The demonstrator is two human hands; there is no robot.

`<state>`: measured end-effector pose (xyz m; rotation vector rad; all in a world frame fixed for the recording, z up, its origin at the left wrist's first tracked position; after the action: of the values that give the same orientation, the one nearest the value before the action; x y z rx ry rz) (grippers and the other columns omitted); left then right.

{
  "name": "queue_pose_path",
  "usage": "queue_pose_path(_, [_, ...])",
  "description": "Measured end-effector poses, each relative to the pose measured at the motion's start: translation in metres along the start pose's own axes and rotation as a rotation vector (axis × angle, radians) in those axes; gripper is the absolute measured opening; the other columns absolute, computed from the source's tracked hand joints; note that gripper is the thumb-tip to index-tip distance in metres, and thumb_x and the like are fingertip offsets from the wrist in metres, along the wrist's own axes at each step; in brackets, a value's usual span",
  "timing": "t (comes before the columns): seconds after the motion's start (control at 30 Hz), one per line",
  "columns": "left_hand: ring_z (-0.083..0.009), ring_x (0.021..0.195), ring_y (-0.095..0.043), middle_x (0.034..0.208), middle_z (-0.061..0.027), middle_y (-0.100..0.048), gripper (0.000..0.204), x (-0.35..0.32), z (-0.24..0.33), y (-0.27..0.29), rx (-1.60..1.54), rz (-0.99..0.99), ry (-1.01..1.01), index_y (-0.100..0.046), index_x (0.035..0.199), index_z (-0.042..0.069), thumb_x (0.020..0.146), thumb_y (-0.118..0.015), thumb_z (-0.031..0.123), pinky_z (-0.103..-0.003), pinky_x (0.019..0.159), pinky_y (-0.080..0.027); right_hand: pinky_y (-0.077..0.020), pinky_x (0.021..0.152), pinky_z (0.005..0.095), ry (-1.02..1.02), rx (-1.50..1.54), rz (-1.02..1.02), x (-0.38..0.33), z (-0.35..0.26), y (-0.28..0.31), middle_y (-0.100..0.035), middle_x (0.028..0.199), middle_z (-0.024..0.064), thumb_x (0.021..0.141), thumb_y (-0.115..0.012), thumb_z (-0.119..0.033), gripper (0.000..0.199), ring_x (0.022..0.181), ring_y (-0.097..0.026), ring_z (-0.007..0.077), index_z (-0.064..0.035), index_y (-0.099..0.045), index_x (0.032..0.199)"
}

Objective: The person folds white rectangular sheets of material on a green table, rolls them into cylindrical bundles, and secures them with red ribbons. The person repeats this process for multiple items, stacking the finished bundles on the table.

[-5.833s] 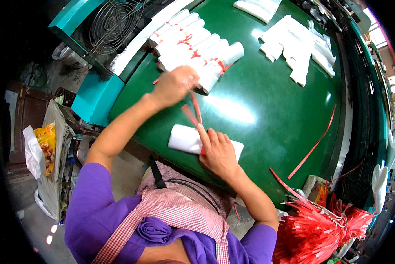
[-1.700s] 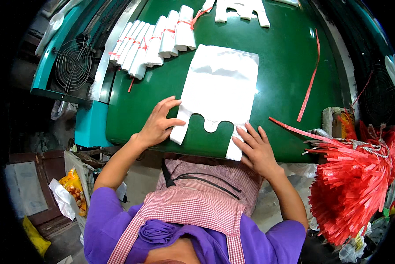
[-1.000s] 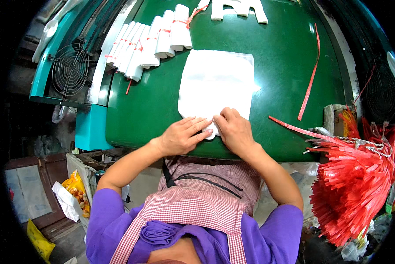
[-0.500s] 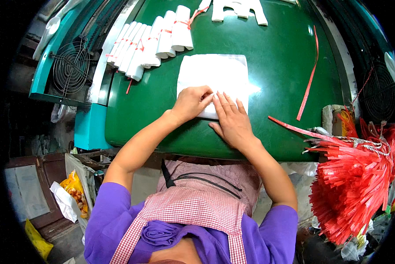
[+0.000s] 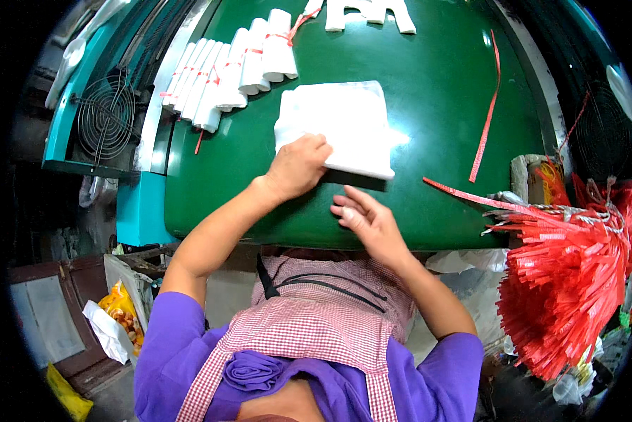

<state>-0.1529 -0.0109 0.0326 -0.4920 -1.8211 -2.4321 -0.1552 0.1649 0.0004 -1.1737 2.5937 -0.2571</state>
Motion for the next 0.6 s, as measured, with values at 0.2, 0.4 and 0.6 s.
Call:
queue_pose_path(0.2, [-0.0338,0.110,-0.056,0.116,-0.0138,-0.061,0.028,-0.030,-0.005,0.006,-0.495,-0.166,-0.089,-0.061,0.103,0.002,0.076,-0.065,0.004,-0.041,0.092,-0.047,-0.0494,0.096,0.0361,-0.025,0.553,0.162,0.032,-0.008,0.039,-0.059,0.123,0.0136,0.098,-0.053,-0.025,0.039,0.107,-0.062,0.0217,0.0021,-0.048,0.127])
queue_pose_path(0.4, [-0.0356,0.125,-0.046,0.126,-0.0153,-0.055,0.024,-0.055,0.004,0.010,-0.489,-0.300,-0.165,-0.064,0.096,0.006,0.073,-0.070,0.007,-0.053,0.109,-0.029,-0.0472,0.098,0.0337,-0.046,-0.029,0.072,0.024,-0.007,0.033,-0.061,0.125,0.0102,0.083,-0.053,0.012,0.039,0.110,-0.061,0.0188,-0.0009,-0.061,0.119])
queue_pose_path(0.6, [-0.0315,0.111,-0.053,0.105,-0.0092,-0.058,0.020,-0.047,0.016,0.016,-0.060,-0.247,-0.267,-0.064,0.093,0.011,0.074,-0.067,0.013,-0.049,0.105,-0.034,-0.0401,0.105,0.0460,0.709,-1.239,-0.201,0.010,-0.025,0.024,-0.060,0.127,0.0132,0.076,-0.054,0.010,0.044,0.126,-0.052,0.0314,-0.0069,-0.065,0.115])
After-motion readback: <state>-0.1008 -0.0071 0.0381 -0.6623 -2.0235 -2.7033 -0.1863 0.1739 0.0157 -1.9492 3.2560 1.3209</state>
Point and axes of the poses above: each hand's wrist, its own x-axis towards the middle knuckle, its own y-axis out of the back of the hand, z = x × y, the point moved 5 cm from there along x, towards the middle knuckle
